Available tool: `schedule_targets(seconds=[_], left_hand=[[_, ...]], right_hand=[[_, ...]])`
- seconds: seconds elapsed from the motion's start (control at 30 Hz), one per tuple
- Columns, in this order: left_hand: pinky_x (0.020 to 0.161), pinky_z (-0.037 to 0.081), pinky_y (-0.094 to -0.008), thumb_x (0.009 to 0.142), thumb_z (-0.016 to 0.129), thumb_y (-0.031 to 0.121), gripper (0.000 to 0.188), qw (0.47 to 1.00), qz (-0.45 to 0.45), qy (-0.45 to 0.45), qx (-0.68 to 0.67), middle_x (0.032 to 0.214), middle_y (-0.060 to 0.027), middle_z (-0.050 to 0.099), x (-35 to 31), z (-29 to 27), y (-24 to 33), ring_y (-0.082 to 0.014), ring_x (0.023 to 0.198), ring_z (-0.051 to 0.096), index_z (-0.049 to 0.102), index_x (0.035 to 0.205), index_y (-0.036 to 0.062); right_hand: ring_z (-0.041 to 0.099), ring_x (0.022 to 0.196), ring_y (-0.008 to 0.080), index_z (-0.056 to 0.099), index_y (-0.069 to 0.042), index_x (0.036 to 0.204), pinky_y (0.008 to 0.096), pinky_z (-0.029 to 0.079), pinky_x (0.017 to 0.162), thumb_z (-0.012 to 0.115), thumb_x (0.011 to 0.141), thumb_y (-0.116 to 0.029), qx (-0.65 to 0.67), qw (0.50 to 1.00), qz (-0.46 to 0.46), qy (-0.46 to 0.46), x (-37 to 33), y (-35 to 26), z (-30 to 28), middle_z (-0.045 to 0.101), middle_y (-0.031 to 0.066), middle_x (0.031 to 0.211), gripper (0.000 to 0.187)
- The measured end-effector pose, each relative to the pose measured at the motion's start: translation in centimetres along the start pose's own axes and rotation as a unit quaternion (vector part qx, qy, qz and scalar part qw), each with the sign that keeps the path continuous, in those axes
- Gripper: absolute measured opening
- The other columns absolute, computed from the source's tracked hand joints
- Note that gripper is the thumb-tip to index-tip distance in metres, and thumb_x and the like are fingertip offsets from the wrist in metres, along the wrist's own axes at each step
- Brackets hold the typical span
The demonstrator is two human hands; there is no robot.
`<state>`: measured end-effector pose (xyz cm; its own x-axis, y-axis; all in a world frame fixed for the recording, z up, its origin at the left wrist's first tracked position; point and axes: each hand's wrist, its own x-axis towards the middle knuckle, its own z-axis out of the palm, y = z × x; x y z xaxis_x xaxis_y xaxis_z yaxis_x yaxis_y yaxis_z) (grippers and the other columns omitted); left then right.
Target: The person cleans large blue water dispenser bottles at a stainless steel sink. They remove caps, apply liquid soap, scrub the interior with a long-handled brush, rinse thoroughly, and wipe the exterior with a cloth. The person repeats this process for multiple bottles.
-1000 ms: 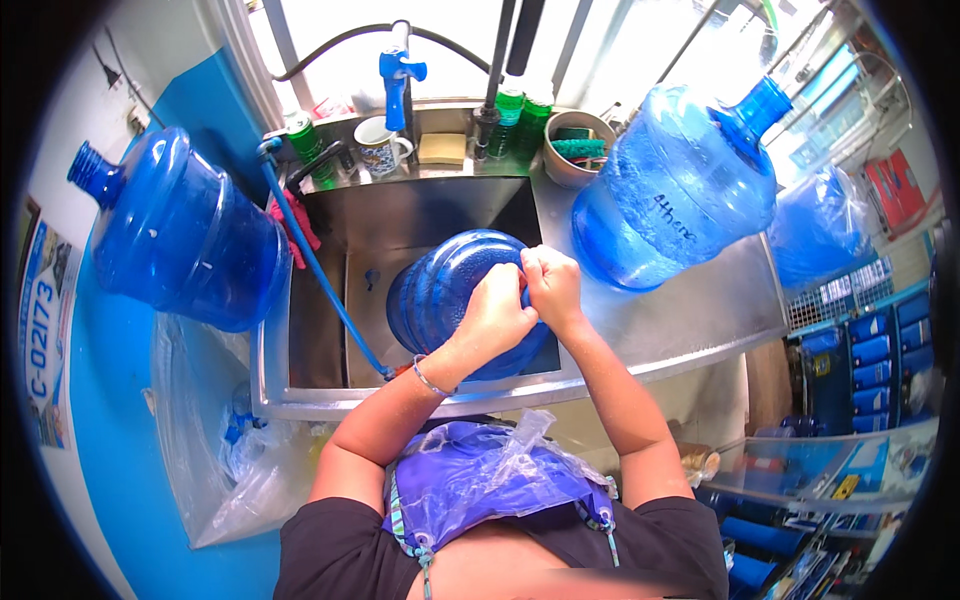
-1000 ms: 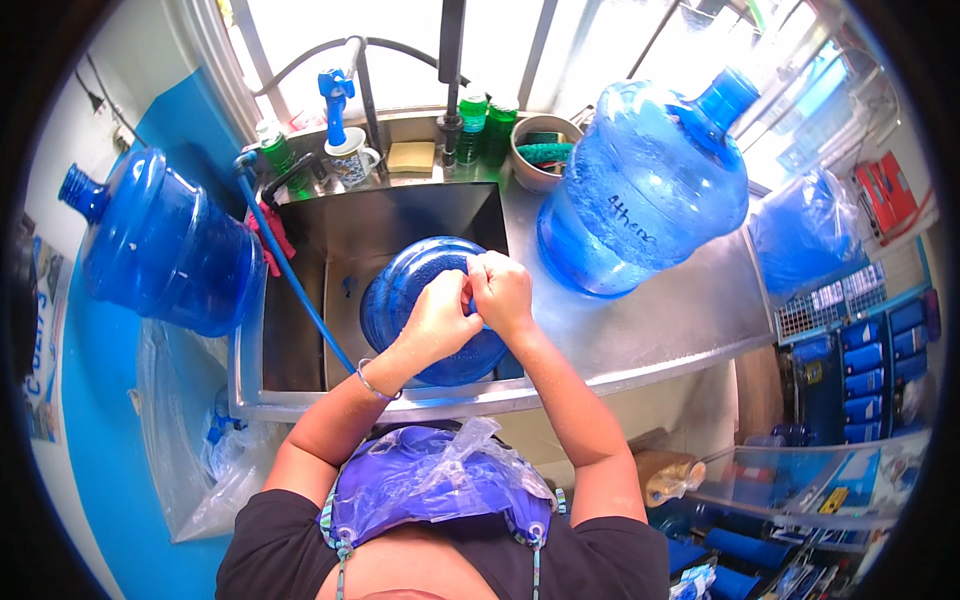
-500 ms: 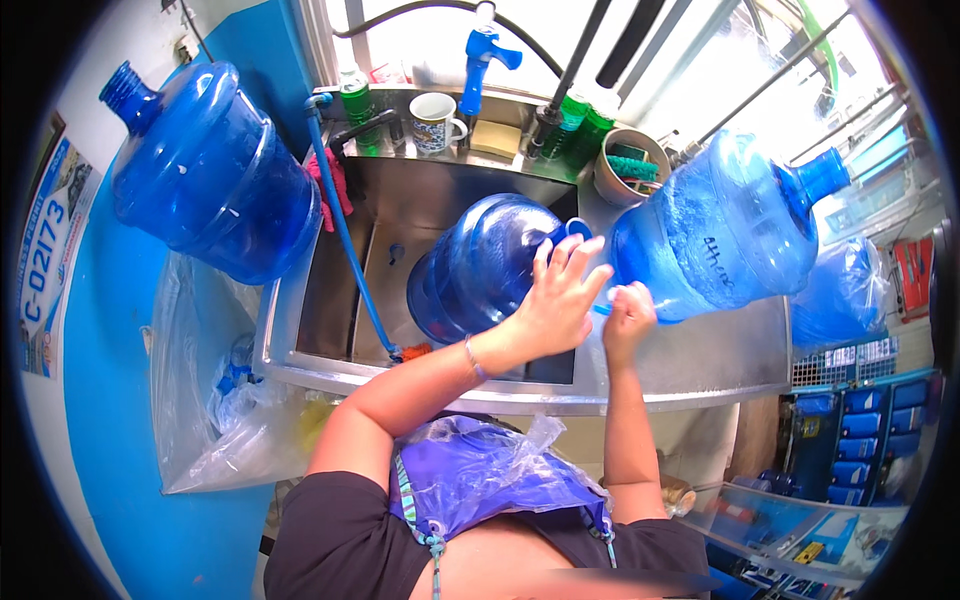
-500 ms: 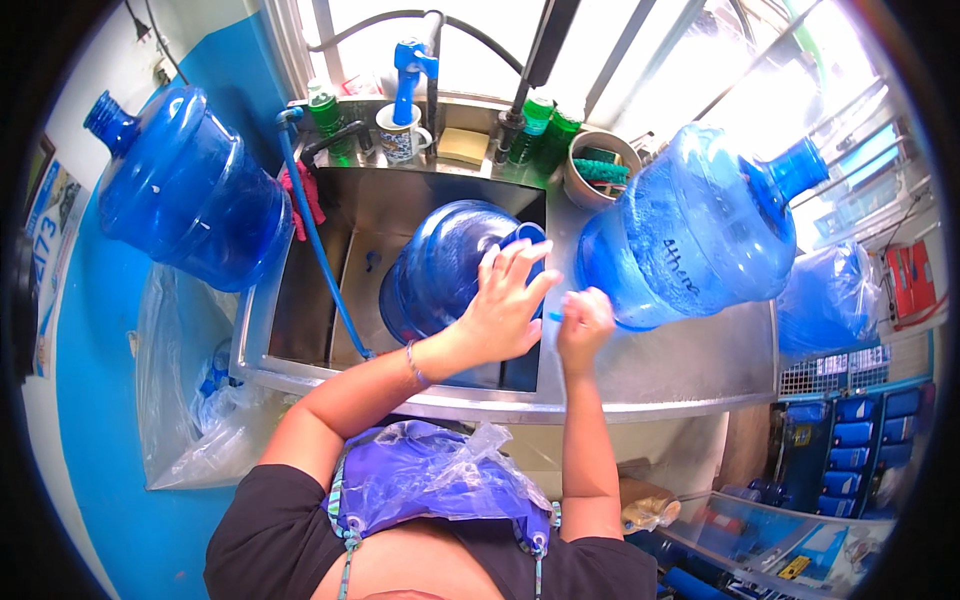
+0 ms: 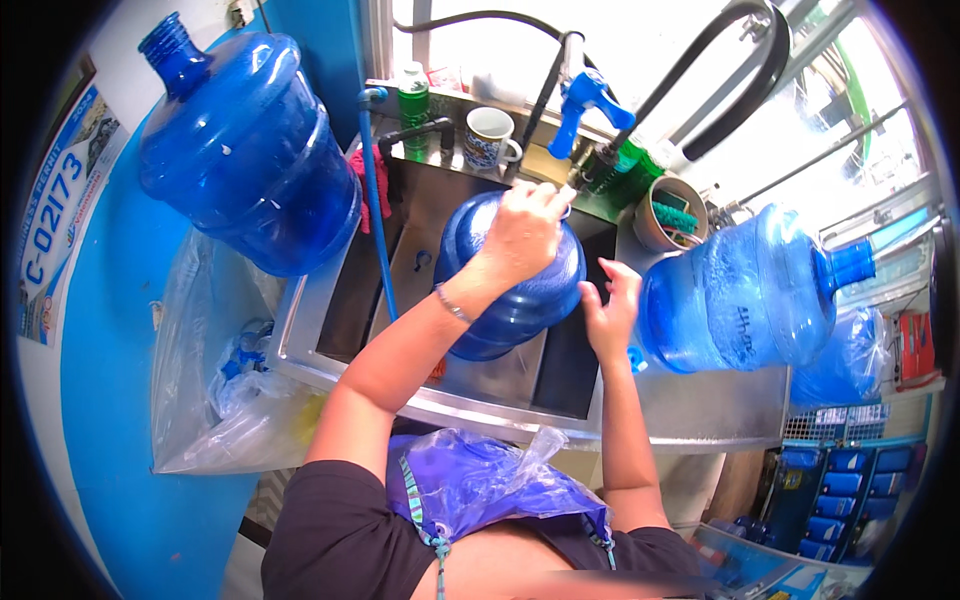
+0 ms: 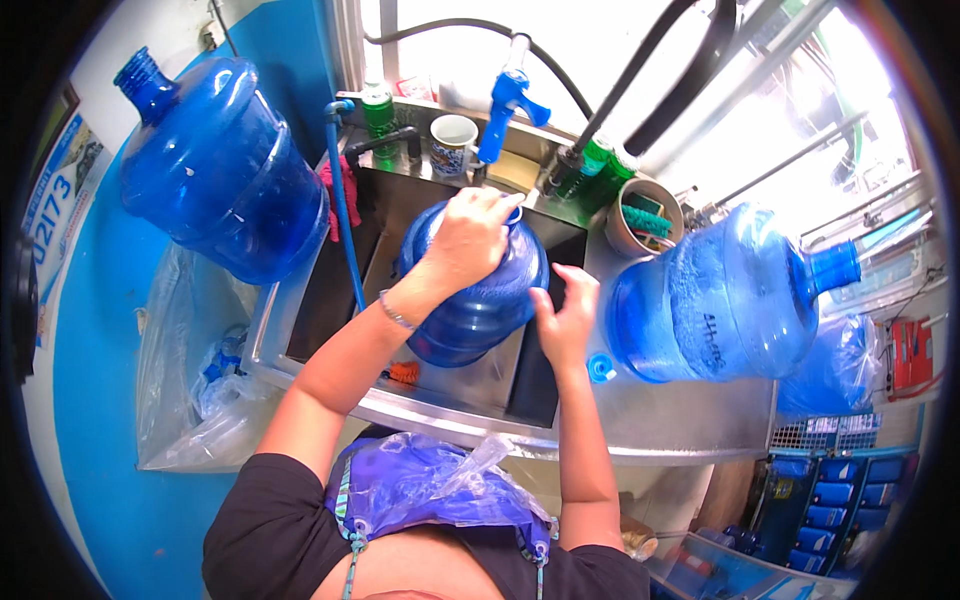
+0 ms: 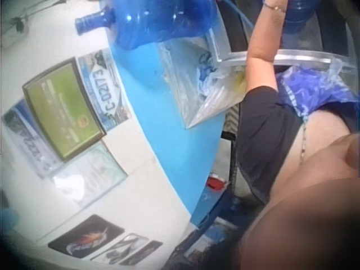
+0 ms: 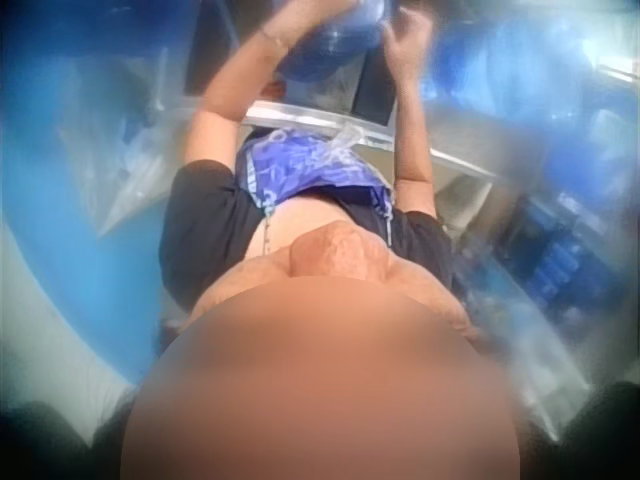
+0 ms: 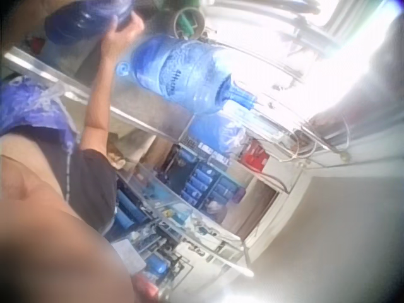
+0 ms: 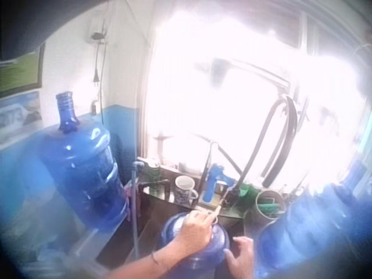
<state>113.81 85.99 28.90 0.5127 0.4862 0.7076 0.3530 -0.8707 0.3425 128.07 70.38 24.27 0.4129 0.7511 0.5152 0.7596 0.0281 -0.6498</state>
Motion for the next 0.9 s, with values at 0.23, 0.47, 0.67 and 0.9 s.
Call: schedule_targets(seconds=[0.23,0.47,0.67,0.9], left_hand=[[0.094,0.048,-0.0453,0.072,0.074,0.021,0.062,0.879,-0.448,0.155,-0.052,0.115,-0.0238,0.057,2.9,-2.2,-21.1,-0.0348,0.105,0.058,0.051,0.124,-0.0021],[0.095,0.05,-0.0425,0.057,0.09,0.03,0.081,0.913,-0.399,0.084,-0.021,0.112,-0.0214,0.066,5.1,1.9,-33.0,-0.0358,0.106,0.064,0.052,0.122,0.0018],[0.093,0.049,-0.0417,0.062,0.083,0.014,0.054,0.974,-0.189,0.119,-0.019,0.11,-0.0136,0.067,5.8,1.4,-30.3,-0.0325,0.106,0.064,0.062,0.112,0.0086],[0.113,0.024,-0.0611,0.077,0.066,0.009,0.035,0.973,0.173,0.022,0.154,0.122,-0.0014,0.06,4.7,-2.8,-20.6,-0.0273,0.129,0.048,0.065,0.11,0.0193]], right_hand=[[0.038,0.136,0.0401,0.05,0.002,0.132,0.0549,0.023,0.113,0.076,0.075,-0.044,-0.135,0.975,-0.067,-0.165,3.1,-5.1,9.8,0.049,0.0218,0.139,0.078],[0.037,0.136,0.0416,0.05,0.002,0.132,0.0572,0.023,0.111,0.074,0.079,-0.037,-0.154,0.98,-0.009,-0.126,1.9,-4.7,9.2,0.048,0.0221,0.14,0.07],[0.036,0.138,0.0392,0.047,0.002,0.136,0.058,0.023,0.112,0.065,0.085,-0.045,-0.181,0.976,0.071,-0.093,2.7,-2.8,9.7,0.046,0.0198,0.143,0.071],[0.036,0.138,0.0369,0.047,0.001,0.138,0.0566,0.024,0.112,0.061,0.088,-0.043,-0.205,0.969,0.09,-0.099,4.0,-1.7,11.0,0.047,0.018,0.143,0.067]])
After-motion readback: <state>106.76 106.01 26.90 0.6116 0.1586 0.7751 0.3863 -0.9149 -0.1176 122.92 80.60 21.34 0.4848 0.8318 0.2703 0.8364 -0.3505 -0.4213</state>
